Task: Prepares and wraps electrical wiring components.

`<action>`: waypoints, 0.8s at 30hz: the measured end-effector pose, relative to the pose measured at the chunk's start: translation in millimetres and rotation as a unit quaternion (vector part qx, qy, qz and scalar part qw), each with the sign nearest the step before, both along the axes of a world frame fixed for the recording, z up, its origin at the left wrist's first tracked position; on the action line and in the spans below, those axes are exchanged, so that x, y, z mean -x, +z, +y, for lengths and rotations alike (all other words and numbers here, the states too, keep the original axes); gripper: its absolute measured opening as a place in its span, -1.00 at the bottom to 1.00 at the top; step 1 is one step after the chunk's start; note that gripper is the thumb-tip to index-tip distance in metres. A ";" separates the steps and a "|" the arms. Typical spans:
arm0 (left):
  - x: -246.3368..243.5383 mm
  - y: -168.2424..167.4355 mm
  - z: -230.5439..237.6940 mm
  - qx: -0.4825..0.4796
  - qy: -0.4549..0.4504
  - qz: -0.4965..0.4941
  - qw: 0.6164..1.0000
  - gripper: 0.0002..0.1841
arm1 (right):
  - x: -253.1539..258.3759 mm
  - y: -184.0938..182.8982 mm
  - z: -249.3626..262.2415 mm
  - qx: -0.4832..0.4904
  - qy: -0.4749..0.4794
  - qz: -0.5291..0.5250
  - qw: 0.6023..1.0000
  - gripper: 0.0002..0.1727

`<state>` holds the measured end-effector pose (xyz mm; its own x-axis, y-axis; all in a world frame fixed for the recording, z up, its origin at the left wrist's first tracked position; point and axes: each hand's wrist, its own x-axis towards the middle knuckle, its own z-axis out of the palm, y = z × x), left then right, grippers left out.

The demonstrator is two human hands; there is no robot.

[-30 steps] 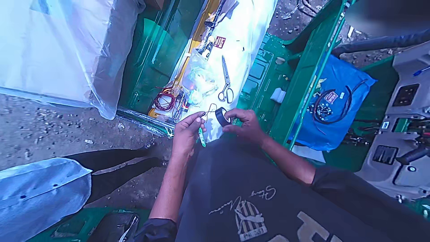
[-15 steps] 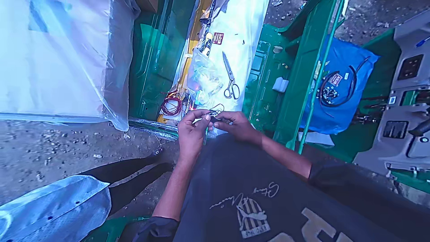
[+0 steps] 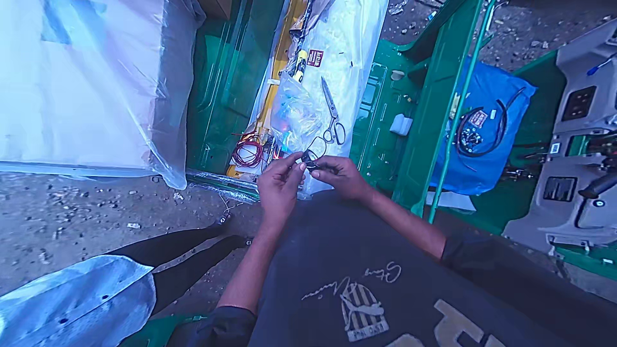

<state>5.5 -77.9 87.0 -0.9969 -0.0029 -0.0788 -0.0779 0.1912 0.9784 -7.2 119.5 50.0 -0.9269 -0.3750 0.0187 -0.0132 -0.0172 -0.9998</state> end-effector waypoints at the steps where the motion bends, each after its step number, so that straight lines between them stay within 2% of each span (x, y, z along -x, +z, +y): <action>1: 0.4 -0.7 0.8 0.012 -0.002 0.008 1.000 -0.73 | 0.6 -1.3 1.4 -0.007 -0.001 0.007 1.000 -0.79; 8: 4.9 -4.8 4.2 0.063 0.002 0.044 0.997 -0.84 | 6.5 -5.9 10.4 -0.057 0.015 0.098 0.993 -0.79; 16: 10.1 -2.6 8.1 0.208 -0.049 0.021 0.977 -0.85 | 10.7 -3.6 14.5 -0.083 0.021 0.091 0.992 -0.80; 24: 12.7 -6.0 10.7 0.145 -0.012 0.003 0.989 -0.81 | 11.7 -1.7 16.6 -0.064 0.043 0.090 0.993 -0.78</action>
